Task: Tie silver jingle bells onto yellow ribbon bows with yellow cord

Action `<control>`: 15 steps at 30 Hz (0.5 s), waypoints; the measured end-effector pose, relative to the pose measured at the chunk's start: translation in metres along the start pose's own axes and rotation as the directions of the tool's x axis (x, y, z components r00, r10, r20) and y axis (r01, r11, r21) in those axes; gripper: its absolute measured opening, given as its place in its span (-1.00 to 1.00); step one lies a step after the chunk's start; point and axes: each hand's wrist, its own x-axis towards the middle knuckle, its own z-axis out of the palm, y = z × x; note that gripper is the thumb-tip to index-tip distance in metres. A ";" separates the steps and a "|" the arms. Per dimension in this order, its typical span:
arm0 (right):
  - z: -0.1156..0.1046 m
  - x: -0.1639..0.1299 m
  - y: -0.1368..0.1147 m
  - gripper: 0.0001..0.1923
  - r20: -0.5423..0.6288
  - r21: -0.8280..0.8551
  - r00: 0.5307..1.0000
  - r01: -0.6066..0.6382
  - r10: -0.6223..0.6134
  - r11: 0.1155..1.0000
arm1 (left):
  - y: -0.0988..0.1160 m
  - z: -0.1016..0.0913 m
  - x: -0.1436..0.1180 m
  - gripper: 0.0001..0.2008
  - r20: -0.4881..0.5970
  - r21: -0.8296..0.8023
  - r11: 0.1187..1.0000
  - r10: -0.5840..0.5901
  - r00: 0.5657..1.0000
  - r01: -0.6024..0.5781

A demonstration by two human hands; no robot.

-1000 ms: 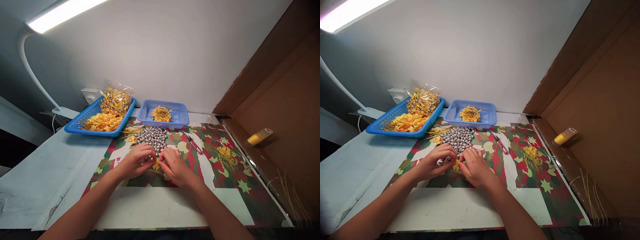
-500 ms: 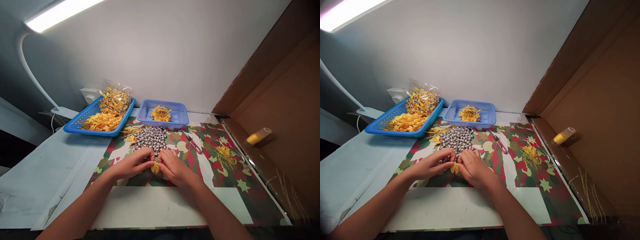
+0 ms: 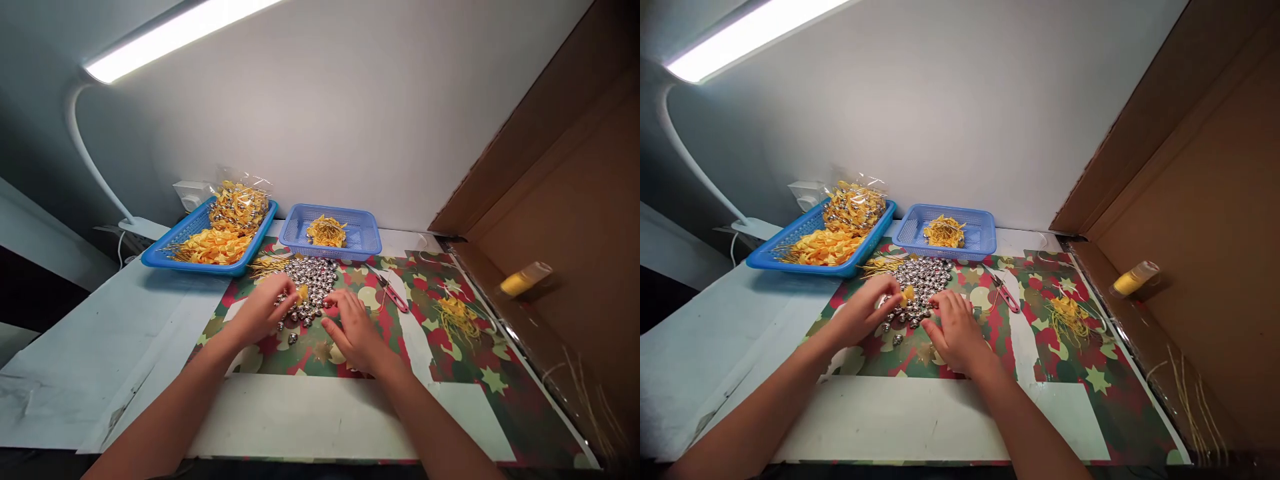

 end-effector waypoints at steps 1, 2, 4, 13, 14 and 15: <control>0.001 0.000 0.001 -0.79 -0.027 -0.001 1.000 -0.006 0.006 1.000 | -0.006 -0.003 0.001 -0.76 -0.146 0.135 0.990 -0.010 0.989 0.030; 0.002 0.000 0.002 -0.77 -0.043 -0.005 0.999 -0.006 0.006 1.000 | -0.012 -0.005 0.002 -0.78 -0.270 0.237 0.968 -0.020 0.963 0.086; 0.003 -0.001 0.003 -0.75 -0.053 -0.016 0.999 0.002 -0.003 1.000 | -0.022 -0.007 0.003 -0.79 -0.443 0.349 0.910 -0.049 0.895 0.222; 0.005 -0.001 0.004 -0.73 -0.049 -0.023 0.999 0.008 -0.009 1.000 | -0.023 0.014 0.049 -0.69 -0.288 0.390 0.847 -0.260 0.922 0.361; 0.005 0.000 0.004 -0.73 -0.047 -0.024 0.999 0.006 -0.007 1.000 | -0.024 0.015 0.059 -0.68 -0.308 0.386 0.832 -0.292 0.906 0.399; 0.005 0.000 0.004 -0.72 -0.046 -0.025 0.999 0.002 -0.003 1.000 | -0.025 0.016 0.068 -0.67 -0.331 0.378 0.815 -0.324 0.886 0.439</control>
